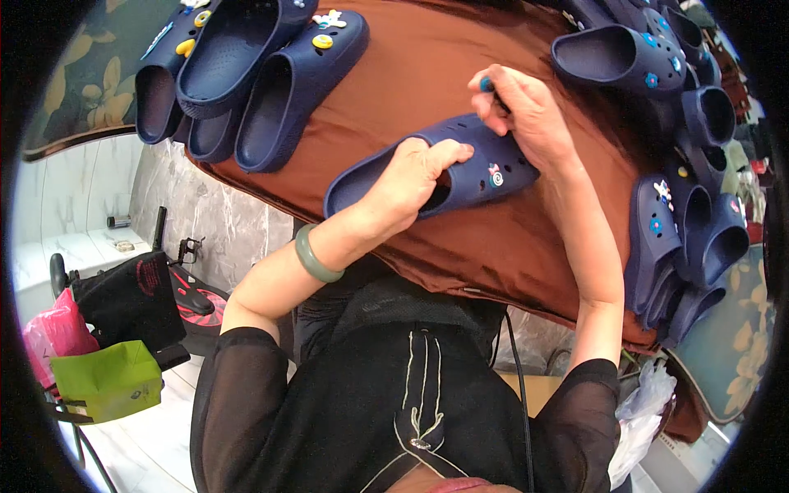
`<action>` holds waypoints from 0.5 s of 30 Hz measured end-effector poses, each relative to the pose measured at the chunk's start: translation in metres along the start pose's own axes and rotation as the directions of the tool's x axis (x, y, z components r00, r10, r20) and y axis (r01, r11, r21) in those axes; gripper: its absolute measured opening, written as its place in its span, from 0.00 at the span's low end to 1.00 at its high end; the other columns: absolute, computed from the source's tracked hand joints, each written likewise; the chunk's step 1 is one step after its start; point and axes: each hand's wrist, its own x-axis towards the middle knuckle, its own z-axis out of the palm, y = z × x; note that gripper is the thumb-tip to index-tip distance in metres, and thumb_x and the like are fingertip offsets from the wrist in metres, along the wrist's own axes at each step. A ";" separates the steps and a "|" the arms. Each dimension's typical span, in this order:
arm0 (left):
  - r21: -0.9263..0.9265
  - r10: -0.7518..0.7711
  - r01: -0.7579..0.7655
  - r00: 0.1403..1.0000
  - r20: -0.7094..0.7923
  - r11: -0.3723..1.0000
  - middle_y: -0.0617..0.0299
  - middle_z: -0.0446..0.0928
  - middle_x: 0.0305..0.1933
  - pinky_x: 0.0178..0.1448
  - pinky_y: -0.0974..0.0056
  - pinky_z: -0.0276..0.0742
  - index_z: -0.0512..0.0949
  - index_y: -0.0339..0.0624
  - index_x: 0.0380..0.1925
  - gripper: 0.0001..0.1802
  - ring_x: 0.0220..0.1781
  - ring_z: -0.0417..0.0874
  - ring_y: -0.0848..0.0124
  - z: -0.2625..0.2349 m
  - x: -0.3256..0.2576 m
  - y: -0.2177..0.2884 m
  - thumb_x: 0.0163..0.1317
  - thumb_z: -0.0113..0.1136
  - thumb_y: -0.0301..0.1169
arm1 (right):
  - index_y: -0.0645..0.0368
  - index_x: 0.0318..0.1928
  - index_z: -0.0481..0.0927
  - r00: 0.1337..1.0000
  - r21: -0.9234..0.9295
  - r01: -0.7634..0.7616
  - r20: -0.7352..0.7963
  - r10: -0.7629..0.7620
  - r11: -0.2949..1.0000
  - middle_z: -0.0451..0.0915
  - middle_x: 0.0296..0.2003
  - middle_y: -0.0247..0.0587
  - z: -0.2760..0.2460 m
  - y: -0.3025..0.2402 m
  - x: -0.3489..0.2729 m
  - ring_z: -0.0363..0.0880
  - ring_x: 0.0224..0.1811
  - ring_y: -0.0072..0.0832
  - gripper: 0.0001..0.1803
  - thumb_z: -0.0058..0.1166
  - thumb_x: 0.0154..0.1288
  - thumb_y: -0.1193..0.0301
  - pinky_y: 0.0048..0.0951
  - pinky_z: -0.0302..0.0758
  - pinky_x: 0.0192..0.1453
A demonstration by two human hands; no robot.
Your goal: Attaching decorative charms and accessories to rubber clogs.
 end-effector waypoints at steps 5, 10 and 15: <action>0.097 0.071 -0.069 0.997 -0.021 0.993 0.60 0.83 0.38 0.52 0.67 0.74 0.82 0.33 0.38 0.14 0.42 0.81 0.73 -0.006 -0.005 -0.002 0.64 0.54 0.34 | 0.62 0.47 0.77 0.981 0.106 -0.010 -0.190 0.030 0.994 0.80 0.36 0.36 -0.016 -0.012 -0.052 0.65 0.24 0.14 0.15 0.42 0.76 0.64 0.13 0.57 0.23; -0.025 0.011 -0.011 0.999 0.032 1.000 0.58 0.83 0.41 0.55 0.65 0.73 0.82 0.34 0.38 0.11 0.44 0.81 0.72 -0.012 0.003 -0.006 0.64 0.55 0.30 | 0.61 0.39 0.75 0.998 0.313 -0.044 -0.029 0.056 0.949 0.75 0.32 0.31 -0.040 0.005 -0.088 0.64 0.25 0.14 0.09 0.48 0.69 0.68 0.17 0.59 0.24; -0.156 -0.065 0.061 0.998 -0.021 0.986 0.57 0.83 0.40 0.53 0.65 0.76 0.81 0.32 0.38 0.09 0.43 0.82 0.71 -0.009 0.001 -0.005 0.61 0.56 0.26 | 0.57 0.42 0.80 0.907 -0.764 0.095 -0.198 -0.372 0.638 0.73 0.24 0.34 0.029 -0.006 -0.089 0.71 0.25 0.23 0.13 0.65 0.57 0.69 0.24 0.70 0.27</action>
